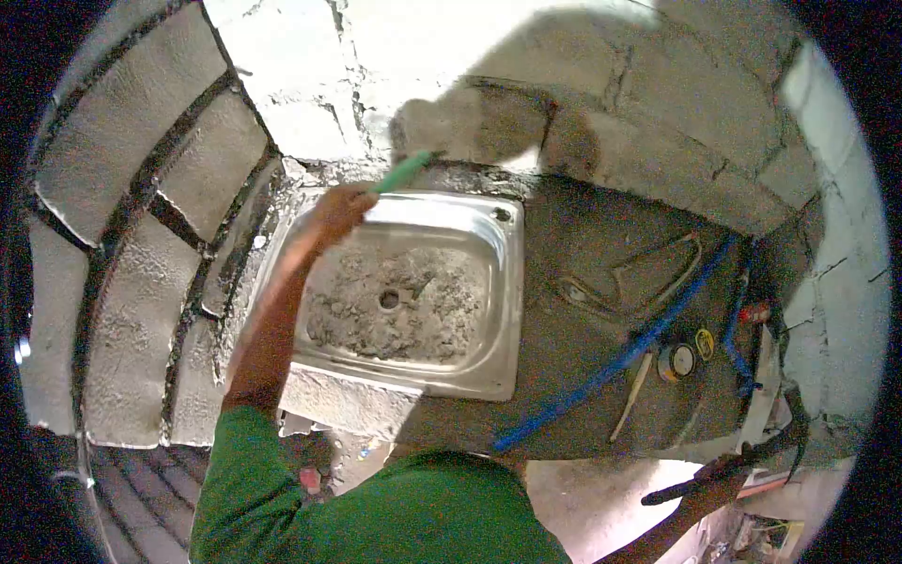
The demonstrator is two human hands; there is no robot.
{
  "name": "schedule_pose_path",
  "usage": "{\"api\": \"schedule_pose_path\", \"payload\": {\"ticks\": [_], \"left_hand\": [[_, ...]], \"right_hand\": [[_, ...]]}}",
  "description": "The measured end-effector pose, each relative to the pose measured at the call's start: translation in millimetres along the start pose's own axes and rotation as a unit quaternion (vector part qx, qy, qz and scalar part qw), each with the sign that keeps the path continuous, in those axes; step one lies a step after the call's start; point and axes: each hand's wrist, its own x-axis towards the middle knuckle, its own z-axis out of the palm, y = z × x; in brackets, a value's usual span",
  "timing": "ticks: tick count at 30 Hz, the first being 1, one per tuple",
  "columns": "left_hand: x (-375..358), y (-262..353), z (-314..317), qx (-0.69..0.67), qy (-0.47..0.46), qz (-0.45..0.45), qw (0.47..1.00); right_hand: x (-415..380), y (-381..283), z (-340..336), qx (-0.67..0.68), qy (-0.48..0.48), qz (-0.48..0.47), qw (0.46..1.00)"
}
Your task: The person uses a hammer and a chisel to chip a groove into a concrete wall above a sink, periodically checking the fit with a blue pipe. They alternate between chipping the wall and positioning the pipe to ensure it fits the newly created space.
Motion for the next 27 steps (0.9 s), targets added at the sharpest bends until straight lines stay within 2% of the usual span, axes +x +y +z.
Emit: {"api": "schedule_pose_path", "payload": {"ticks": [1, 2, 3, 5, 6, 7, 9, 10, 11, 13, 14, 15, 17, 18, 19, 20, 21, 22, 23, 24, 25, 26, 27], "left_hand": [[14, -20, -17, 0.027, 0.024, -0.006, 0.999], [17, -23, -32, 0.040, 0.018, -0.042, 0.998], [29, -36, -36, 0.033, 0.016, -0.038, 0.999], [73, -80, -25, 0.082, 0.052, 0.082, 0.992], [101, -104, -16, 0.216, 0.094, 0.221, 0.947], [125, -129, -5, 0.210, 0.092, 0.223, 0.948], [135, -124, 3, 0.247, 0.092, 0.197, 0.944], [137, -118, 4, 0.201, 0.067, 0.132, 0.968], [138, -118, 5, 0.198, 0.067, 0.134, 0.969], [134, -112, 6, 0.227, 0.100, 0.127, 0.960], [129, -105, 10, 0.252, 0.091, 0.095, 0.959], [132, -108, 14, 0.251, 0.087, 0.094, 0.960], [138, -118, 25, 0.215, 0.187, 0.273, 0.919], [156, -134, 31, 0.235, 0.165, 0.273, 0.918], [173, -150, 38, 0.255, 0.142, 0.273, 0.917], [202, -182, 49, 0.328, 0.208, 0.414, 0.823], [180, -171, 28, 0.248, 0.161, 0.376, 0.878], [157, -160, 8, 0.099, 0.097, 0.267, 0.954], [132, -145, -12, -0.082, 0.060, 0.139, 0.985], [115, -133, -28, -0.220, 0.054, 0.034, 0.973], [105, -126, -37, -0.245, 0.046, 0.007, 0.968], [99, -125, -41, -0.169, 0.028, 0.030, 0.985], [100, -130, -36, -0.171, 0.029, 0.026, 0.984]], "right_hand": [[-3, -4, 9, 0.109, -0.025, 0.028, 0.993], [-23, -34, 53, -0.015, -0.015, -0.029, 0.999], [-27, -41, 75, -0.019, -0.014, -0.035, 0.999], [-36, -53, 110, -0.047, -0.019, -0.037, 0.998], [-49, -66, 137, 0.028, -0.060, -0.012, 0.998], [-62, -74, 162, 0.023, -0.059, -0.016, 0.998], [-79, -85, 195, 0.031, -0.029, 0.005, 0.999], [-80, -86, 201, -0.023, -0.041, -0.025, 0.999], [-84, -90, 212, -0.076, -0.050, -0.055, 0.994], [-94, -105, 237, -0.002, -0.150, -0.010, 0.989], [-85, -95, 236, 0.016, -0.195, 0.008, 0.981], [-89, -96, 252, 0.012, -0.195, 0.009, 0.981], [-99, -102, 298, -0.193, -0.121, -0.041, 0.973], [-93, -89, 301, -0.095, -0.207, -0.032, 0.973], [-94, -87, 315, -0.074, -0.280, -0.046, 0.956], [-94, -79, 330, -0.078, -0.299, -0.049, 0.950], [-92, -67, 340, -0.079, -0.310, -0.049, 0.946], [-89, -55, 351, -0.080, -0.321, -0.049, 0.943], [-86, -43, 357, -0.168, -0.351, -0.093, 0.917], [-88, -38, 366, -0.212, -0.364, -0.111, 0.900], [-90, -33, 374, -0.255, -0.376, -0.131, 0.881], [-102, -38, 392, -0.241, -0.403, -0.116, 0.875], [-112, -45, 412, -0.234, -0.418, -0.113, 0.870]]}}
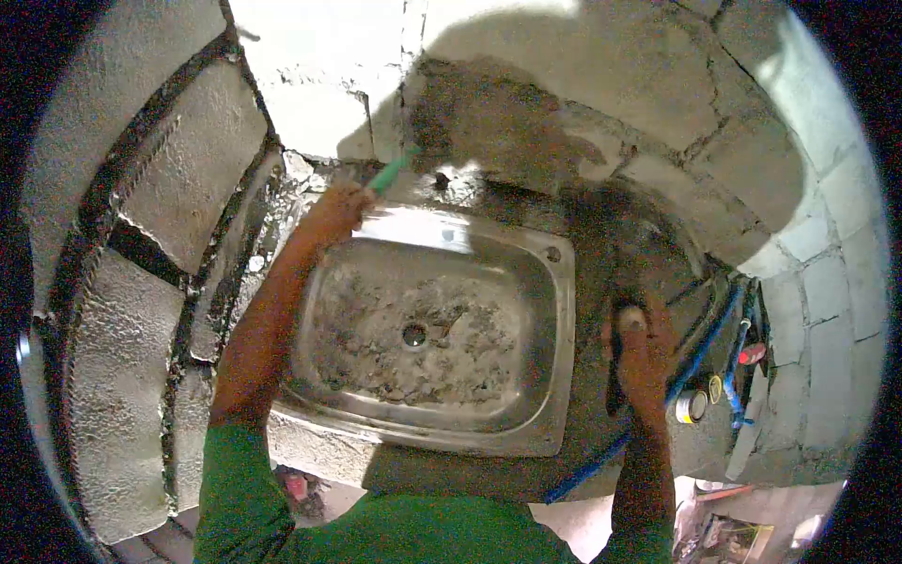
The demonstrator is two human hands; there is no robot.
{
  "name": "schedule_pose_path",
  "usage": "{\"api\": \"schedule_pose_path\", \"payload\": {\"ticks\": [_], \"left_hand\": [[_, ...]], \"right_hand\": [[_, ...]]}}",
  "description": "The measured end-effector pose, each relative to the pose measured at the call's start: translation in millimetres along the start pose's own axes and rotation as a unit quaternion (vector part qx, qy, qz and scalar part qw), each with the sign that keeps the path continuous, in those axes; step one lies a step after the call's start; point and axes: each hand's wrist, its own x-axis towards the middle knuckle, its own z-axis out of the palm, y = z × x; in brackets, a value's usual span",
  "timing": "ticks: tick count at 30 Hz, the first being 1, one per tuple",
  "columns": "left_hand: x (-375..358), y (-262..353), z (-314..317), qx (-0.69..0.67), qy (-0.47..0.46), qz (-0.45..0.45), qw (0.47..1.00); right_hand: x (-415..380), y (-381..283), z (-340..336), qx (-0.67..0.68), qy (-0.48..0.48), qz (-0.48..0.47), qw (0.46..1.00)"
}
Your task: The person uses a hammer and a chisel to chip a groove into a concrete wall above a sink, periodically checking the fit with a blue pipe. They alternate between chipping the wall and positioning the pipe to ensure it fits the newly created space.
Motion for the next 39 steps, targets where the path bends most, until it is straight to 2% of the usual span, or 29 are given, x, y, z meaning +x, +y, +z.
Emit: {"api": "schedule_pose_path", "payload": {"ticks": [2, 3, 7, 9, 10, 11, 13, 15, 16, 17, 19, 22, 24, 25, 27, 28, 30, 34, 36, 37, 39], "left_hand": [[9, -10, 11, 0.189, 0.028, 0.108, 0.976], [16, -15, 16, 0.161, 0.002, 0.094, 0.982], [29, -31, 45, 0.165, 0.027, 0.112, 0.980], [30, -28, 51, 0.209, 0.019, 0.097, 0.973], [30, -26, 51, 0.232, 0.015, 0.090, 0.968], [29, -24, 49, 0.229, 0.015, 0.088, 0.969], [29, -19, 44, 0.314, 0.019, 0.173, 0.933], [53, -48, 56, 0.329, 0.026, 0.205, 0.921], [61, -59, 62, 0.346, 0.031, 0.237, 0.907], [56, -52, 59, 0.343, 0.031, 0.237, 0.908], [40, -30, 52, 0.316, 0.020, 0.179, 0.932], [52, -43, 59, 0.327, 0.035, 0.226, 0.917], [56, -48, 55, 0.331, 0.037, 0.239, 0.912], [56, -53, 55, 0.333, 0.036, 0.248, 0.909], [63, -63, 54, 0.349, 0.015, 0.241, 0.906], [69, -67, 49, 0.369, 0.000, 0.235, 0.900], [60, -59, 41, 0.342, 0.010, 0.258, 0.904], [59, -67, 49, 0.405, 0.025, 0.292, 0.866], [58, -61, 45, 0.423, -0.045, 0.244, 0.872], [60, -66, 46, 0.420, -0.047, 0.242, 0.874], [73, -85, 46, 0.257, -0.034, 0.169, 0.951]], "right_hand": [[19, -33, 26, 0.006, -0.053, -0.023, 0.998], [28, -43, 37, 0.002, -0.073, -0.035, 0.997], [63, -73, 74, -0.006, -0.141, -0.098, 0.985], [85, -86, 91, -0.066, -0.186, -0.136, 0.971], [96, -100, 97, -0.070, -0.189, -0.137, 0.970], [106, -118, 101, -0.158, -0.215, -0.103, 0.958], [120, -133, 111, -0.247, -0.239, -0.068, 0.937], [130, -136, 124, -0.225, -0.197, -0.242, 0.923], [136, -135, 132, -0.227, -0.198, -0.242, 0.922], [143, -132, 142, -0.256, -0.195, -0.263, 0.910], [160, -120, 160, -0.286, -0.193, -0.283, 0.895], [174, -122, 168, -0.323, -0.217, -0.322, 0.863], [170, -158, 157, -0.408, -0.271, -0.225, 0.842], [169, -156, 157, -0.411, -0.272, -0.225, 0.841], [158, -151, 156, -0.245, -0.140, -0.295, 0.913], [156, -153, 155, -0.247, -0.140, -0.300, 0.911], [141, -169, 147, -0.177, -0.148, -0.205, 0.951], [145, -177, 142, -0.224, -0.191, -0.218, 0.930], [147, -176, 146, -0.261, -0.197, -0.260, 0.909], [148, -176, 148, -0.273, -0.200, -0.273, 0.900], [159, -172, 158, -0.306, -0.223, -0.320, 0.869]]}}
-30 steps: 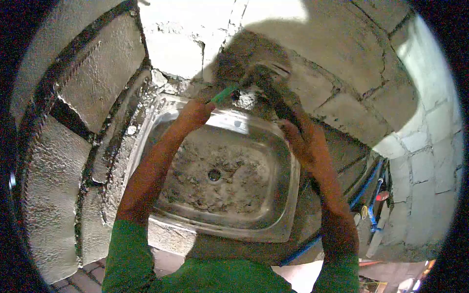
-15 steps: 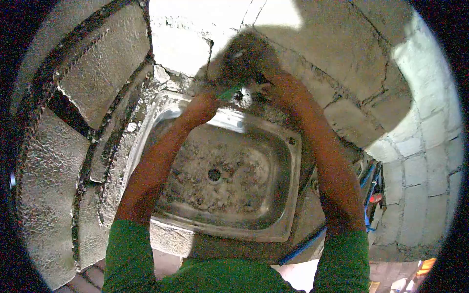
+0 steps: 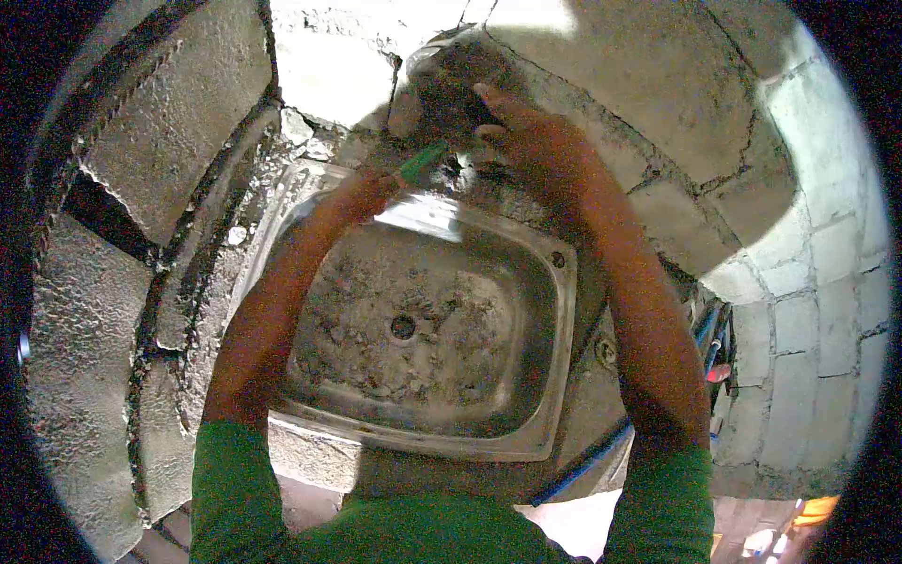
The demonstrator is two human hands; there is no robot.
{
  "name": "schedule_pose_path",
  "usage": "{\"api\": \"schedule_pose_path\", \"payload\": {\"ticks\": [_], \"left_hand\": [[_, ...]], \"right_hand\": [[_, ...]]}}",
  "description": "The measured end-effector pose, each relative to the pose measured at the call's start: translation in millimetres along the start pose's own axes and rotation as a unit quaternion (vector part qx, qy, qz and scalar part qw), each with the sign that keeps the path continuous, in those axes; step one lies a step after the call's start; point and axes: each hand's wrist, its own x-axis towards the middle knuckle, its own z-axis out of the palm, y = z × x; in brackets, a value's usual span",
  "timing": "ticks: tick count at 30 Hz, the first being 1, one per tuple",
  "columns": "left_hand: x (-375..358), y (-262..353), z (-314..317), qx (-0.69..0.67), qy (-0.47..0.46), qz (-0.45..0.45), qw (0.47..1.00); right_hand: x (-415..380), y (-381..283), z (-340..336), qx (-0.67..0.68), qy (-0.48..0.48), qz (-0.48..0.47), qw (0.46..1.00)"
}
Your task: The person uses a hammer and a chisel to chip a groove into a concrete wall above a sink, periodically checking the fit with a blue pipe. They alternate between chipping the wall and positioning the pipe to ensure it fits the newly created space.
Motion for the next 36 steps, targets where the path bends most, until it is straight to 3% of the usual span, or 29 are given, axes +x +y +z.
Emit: {"api": "schedule_pose_path", "payload": {"ticks": [4, 6, 10, 12, 13, 15, 16, 17, 19, 22, 24, 25, 26, 30, 34, 36], "left_hand": [[-3, -8, 12, -0.035, 0.038, 0.067, 0.996], [-6, 3, 7, -0.113, 0.071, 0.054, 0.990], [-8, 5, 12, -0.129, 0.073, 0.043, 0.988], [-7, 7, 9, -0.038, 0.023, 0.015, 0.999], [-7, 7, 4, -0.038, 0.027, 0.016, 0.999], [-20, 21, -22, 0.122, 0.107, 0.101, 0.982], [-34, 54, -62, 0.084, 0.101, 0.047, 0.990], [-37, 76, -84, -0.017, 0.094, -0.096, 0.991], [-31, 86, -97, 0.042, 0.060, -0.068, 0.995], [-15, 92, -96, 0.095, 0.009, -0.045, 0.994], [-4, 94, -88, 0.100, 0.011, -0.034, 0.994], [2, 96, -84, 0.097, 0.018, -0.029, 0.995], [2, 115, -95, 0.118, -0.034, -0.077, 0.989], [13, 117, -96, 0.234, -0.071, -0.048, 0.968], [13, 101, -74, 0.248, -0.035, 0.001, 0.968], [13, 99, -69, 0.228, -0.039, -0.007, 0.973]], "right_hand": [[22, 19, 29, 0.037, -0.017, -0.040, 0.998], [36, 20, 26, -0.080, -0.111, -0.083, 0.987], [36, 12, 14, -0.078, -0.071, -0.150, 0.983], [20, -33, -8, -0.049, 0.002, 0.026, 0.998], [19, -28, -5, -0.052, 0.004, 0.023, 0.998], [12, -9, 4, -0.022, 0.132, -0.075, 0.988], [3, -7, 2, -0.022, 0.132, -0.066, 0.989], [-7, -8, -2, 0.026, 0.116, -0.005, 0.993], [-23, -4, -2, 0.077, 0.106, 0.054, 0.990], [-51, 19, 19, 0.178, 0.188, 0.047, 0.965], [-65, 29, 35, 0.255, 0.224, 0.093, 0.936], [-72, 32, 40, 0.258, 0.231, 0.099, 0.933], [-78, 34, 44, 0.291, 0.222, 0.128, 0.922], [-96, 30, 50, 0.402, 0.225, 0.193, 0.866], [-104, 33, 55, 0.416, 0.267, 0.176, 0.851], [-106, 35, 57, 0.336, 0.267, 0.146, 0.891]]}}
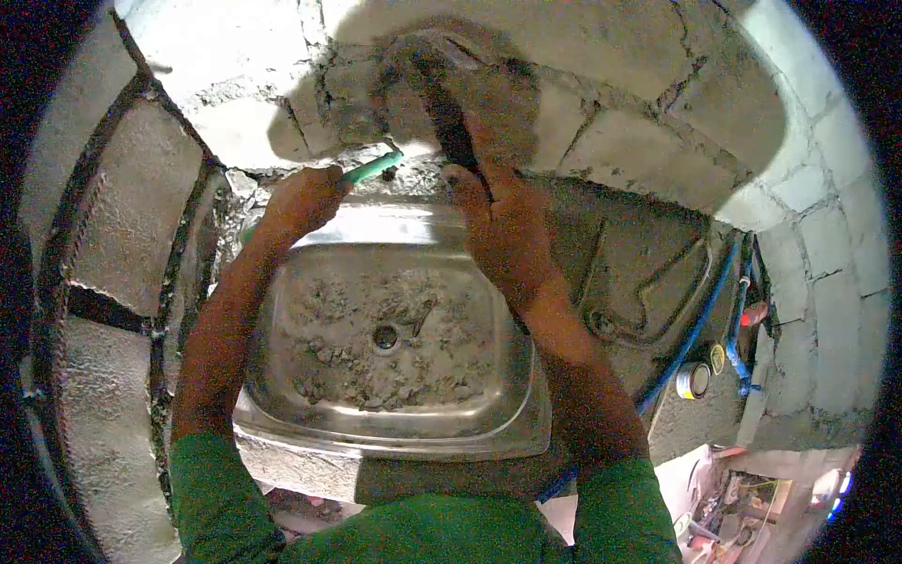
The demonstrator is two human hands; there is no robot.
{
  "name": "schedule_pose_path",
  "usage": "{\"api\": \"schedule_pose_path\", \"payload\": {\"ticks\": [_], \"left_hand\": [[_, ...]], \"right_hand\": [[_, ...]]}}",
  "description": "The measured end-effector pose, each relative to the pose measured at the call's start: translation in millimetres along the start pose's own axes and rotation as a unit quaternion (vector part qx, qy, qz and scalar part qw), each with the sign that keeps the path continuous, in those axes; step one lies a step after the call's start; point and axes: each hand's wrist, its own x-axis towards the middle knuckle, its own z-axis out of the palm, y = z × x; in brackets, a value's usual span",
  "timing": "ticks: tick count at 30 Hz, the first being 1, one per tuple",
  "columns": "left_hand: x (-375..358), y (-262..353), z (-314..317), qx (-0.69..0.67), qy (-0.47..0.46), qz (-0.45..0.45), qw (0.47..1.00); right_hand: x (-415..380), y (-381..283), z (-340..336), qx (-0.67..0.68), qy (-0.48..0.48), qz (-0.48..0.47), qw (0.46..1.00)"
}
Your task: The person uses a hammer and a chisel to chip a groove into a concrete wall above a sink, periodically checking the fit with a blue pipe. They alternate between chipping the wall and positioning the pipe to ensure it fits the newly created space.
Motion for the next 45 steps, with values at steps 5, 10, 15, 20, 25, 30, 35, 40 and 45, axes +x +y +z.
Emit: {"api": "schedule_pose_path", "payload": {"ticks": [5, 10, 15, 20, 25, 30, 35, 40, 45], "left_hand": [[18, -38, 50, 0.011, -0.027, 0.066, 0.997], [12, -43, 56, 0.010, -0.006, 0.072, 0.997], [-6, -7, -54, -0.049, 0.019, -0.006, 0.999], [2, 9, -69, 0.037, -0.020, 0.027, 0.999], [11, 22, -66, 0.100, 0.021, 0.136, 0.985], [20, 31, -64, 0.165, -0.037, 0.120, 0.978], [26, 43, -52, 0.178, -0.018, 0.125, 0.976], [24, 69, -49, 0.218, -0.007, 0.160, 0.963], [26, 70, -56, 0.206, -0.010, 0.151, 0.967]], "right_hand": [[-4, -4, 30, -0.150, 0.004, -0.016, 0.988], [-7, 61, 60, -0.173, -0.055, -0.036, 0.983], [-9, 26, 37, -0.044, 0.007, 0.019, 0.999], [-34, -5, 34, 0.163, 0.021, 0.226, 0.960], [-62, -1, 51, 0.271, 0.086, 0.272, 0.920], [-79, -4, 54, 0.256, 0.098, 0.279, 0.920], [-81, 2, 75, 0.289, 0.134, 0.293, 0.901], [-89, 9, 106, 0.306, 0.187, 0.279, 0.891], [-97, 23, 135, 0.294, 0.226, 0.308, 0.876]]}}
